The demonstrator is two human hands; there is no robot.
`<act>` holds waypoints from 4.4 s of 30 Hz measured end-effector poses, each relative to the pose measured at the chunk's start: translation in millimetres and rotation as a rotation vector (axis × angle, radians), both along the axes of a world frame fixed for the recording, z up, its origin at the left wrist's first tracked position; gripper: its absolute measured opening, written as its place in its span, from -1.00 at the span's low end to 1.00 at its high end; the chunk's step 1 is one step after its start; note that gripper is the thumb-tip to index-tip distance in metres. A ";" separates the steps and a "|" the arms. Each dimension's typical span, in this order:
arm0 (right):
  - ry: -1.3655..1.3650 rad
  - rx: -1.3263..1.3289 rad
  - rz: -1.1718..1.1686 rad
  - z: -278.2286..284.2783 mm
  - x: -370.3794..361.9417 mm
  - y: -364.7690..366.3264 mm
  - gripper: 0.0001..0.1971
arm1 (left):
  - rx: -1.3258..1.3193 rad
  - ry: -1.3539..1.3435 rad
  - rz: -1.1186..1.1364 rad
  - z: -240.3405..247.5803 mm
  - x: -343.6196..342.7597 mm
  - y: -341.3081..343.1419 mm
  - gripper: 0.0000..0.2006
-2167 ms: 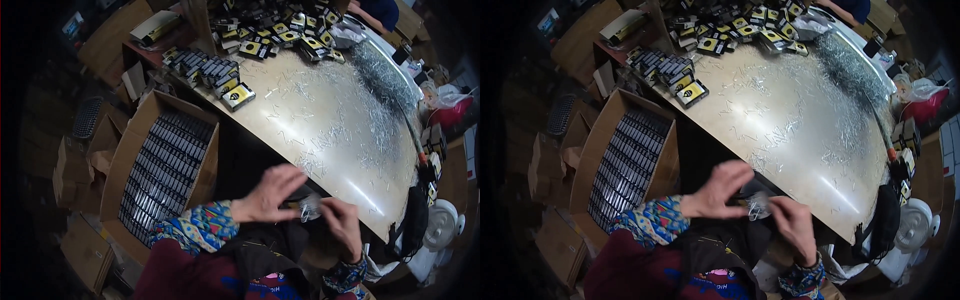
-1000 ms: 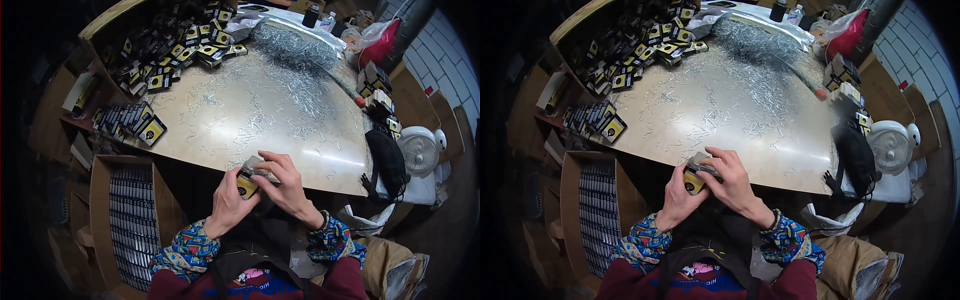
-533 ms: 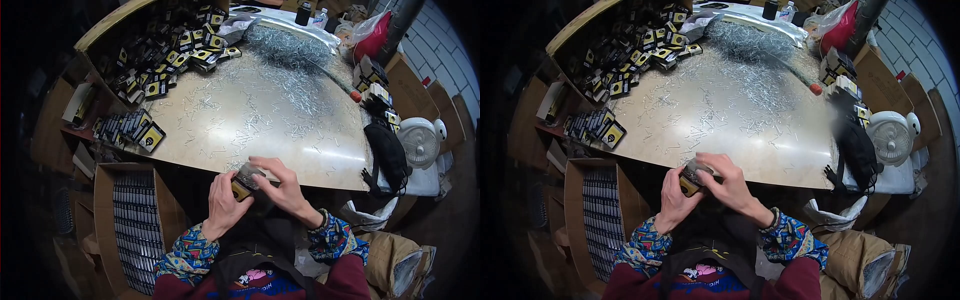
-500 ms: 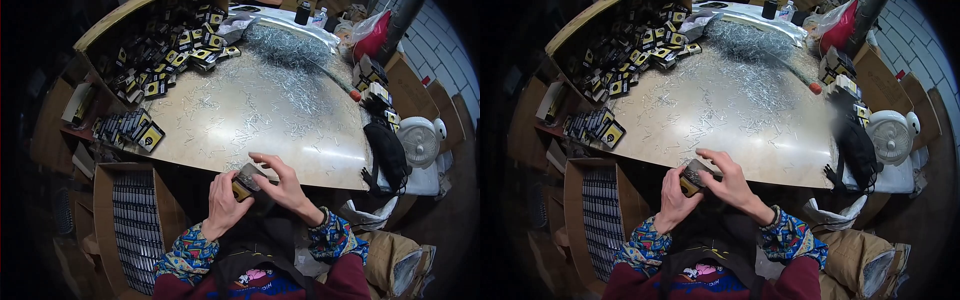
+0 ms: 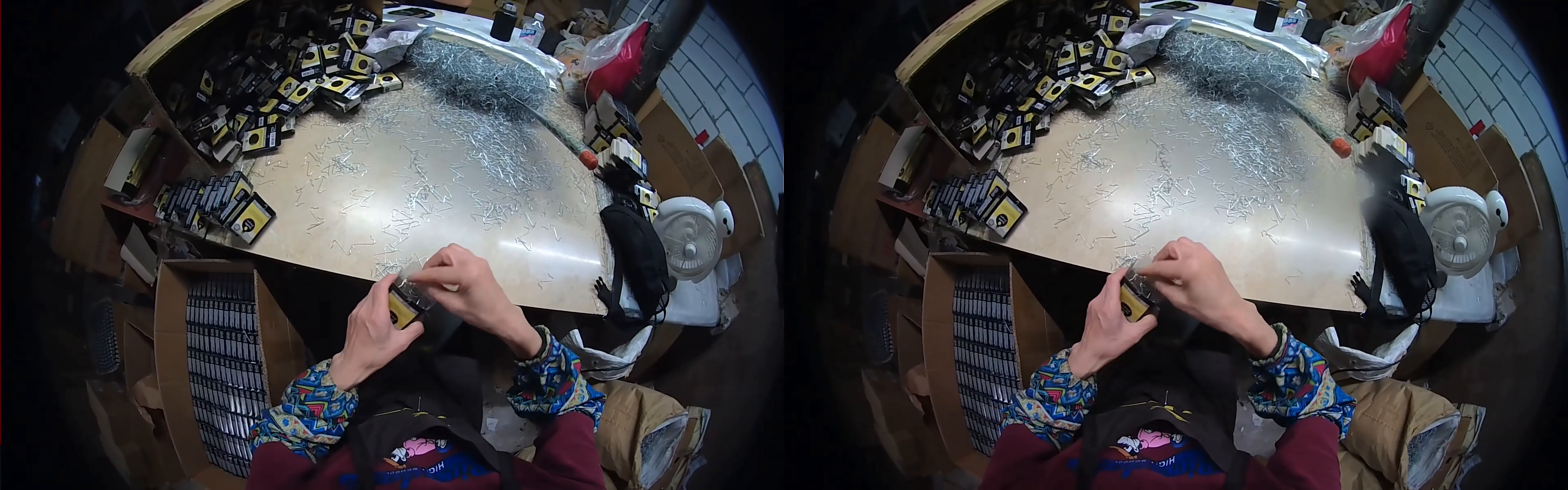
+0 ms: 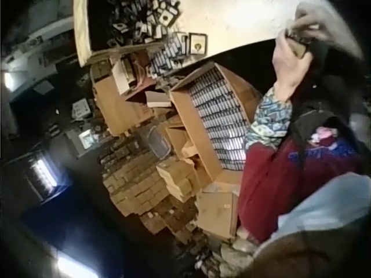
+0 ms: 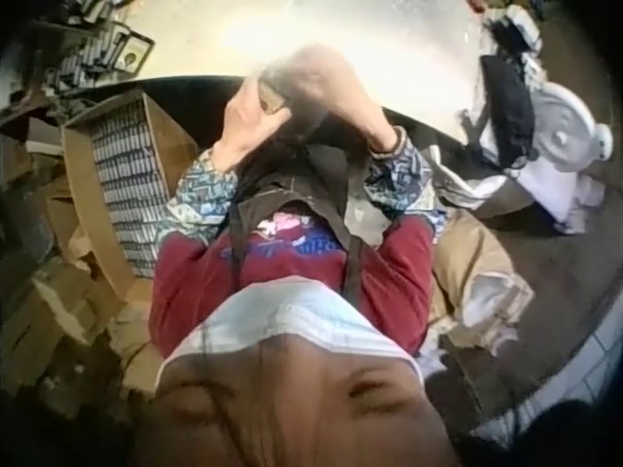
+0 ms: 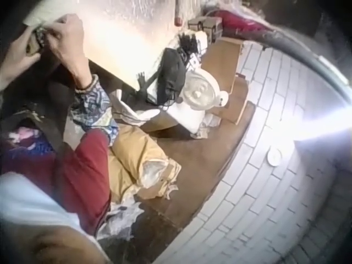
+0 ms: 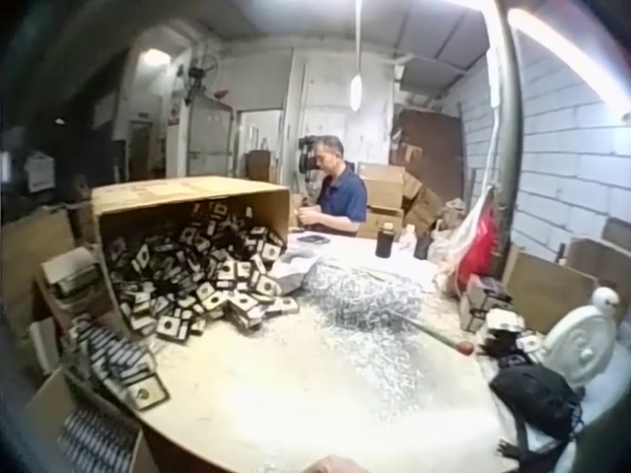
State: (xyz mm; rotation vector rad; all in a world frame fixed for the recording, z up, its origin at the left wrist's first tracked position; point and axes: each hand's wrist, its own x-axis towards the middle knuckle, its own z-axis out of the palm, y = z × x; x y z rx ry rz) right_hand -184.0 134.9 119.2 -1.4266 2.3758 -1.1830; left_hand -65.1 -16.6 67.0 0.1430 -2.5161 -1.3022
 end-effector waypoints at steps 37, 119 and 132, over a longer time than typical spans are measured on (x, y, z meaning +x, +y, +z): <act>0.102 0.081 0.123 13.8 11.0 -13.0 -0.86 | -0.074 0.111 0.079 -10.5 -6.2 4.5 -0.29; 0.298 0.079 -0.205 -56.7 -13.4 -25.5 -0.54 | -0.840 0.034 0.424 1.6 -65.0 -123.6 -0.56; 0.517 0.372 -0.140 -49.7 -82.3 4.6 -0.55 | -1.082 -0.371 0.174 14.6 -184.1 -356.3 -0.44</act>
